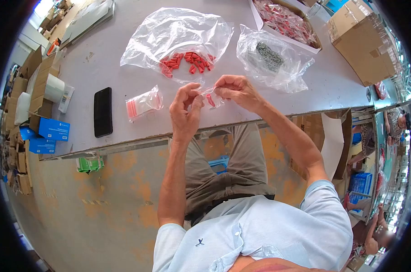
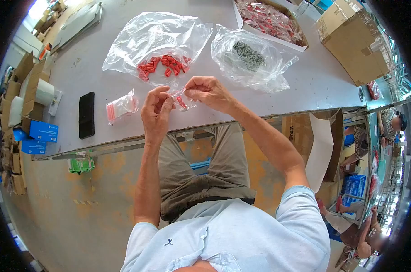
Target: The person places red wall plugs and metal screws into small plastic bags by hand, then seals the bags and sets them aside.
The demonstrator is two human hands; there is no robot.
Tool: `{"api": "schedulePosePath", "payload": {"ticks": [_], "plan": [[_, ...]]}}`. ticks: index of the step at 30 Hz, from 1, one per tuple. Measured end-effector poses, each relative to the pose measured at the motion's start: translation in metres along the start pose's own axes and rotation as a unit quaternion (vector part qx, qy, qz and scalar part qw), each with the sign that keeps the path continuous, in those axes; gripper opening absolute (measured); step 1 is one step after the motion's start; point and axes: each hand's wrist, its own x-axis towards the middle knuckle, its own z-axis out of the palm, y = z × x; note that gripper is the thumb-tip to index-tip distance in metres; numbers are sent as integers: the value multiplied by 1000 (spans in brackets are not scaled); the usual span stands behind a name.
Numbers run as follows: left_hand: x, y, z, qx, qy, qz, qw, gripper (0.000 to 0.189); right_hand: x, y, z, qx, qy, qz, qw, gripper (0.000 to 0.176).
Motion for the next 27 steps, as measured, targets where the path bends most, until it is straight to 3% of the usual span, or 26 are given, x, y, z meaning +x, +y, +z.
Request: {"api": "schedulePosePath", "payload": {"ticks": [4,6,9,12,19,22,27], "plan": [[6,2,1,23,-16,-18,999,36,-5,11,11,53,38,-32,997,10],[6,5,7,-48,13,-33,998,30,-5,16,14,58,63,-49,995,10],[4,-2,3,-14,-47,-44,998,22,-3,18,17,75,41,-77,993,10],[5,-7,2,-8,-35,-47,998,16,-5,10,19,72,54,-54,994,10],[4,-12,-2,37,-39,-51,997,13,-3,24,13,83,35,-84,992,12],[5,-11,-2,-5,-55,-51,997,13,-4,25,15,74,44,-74,994,13],[6,3,10,-4,-21,-77,997,9,-4,28,19,78,58,-96,991,14]]}}
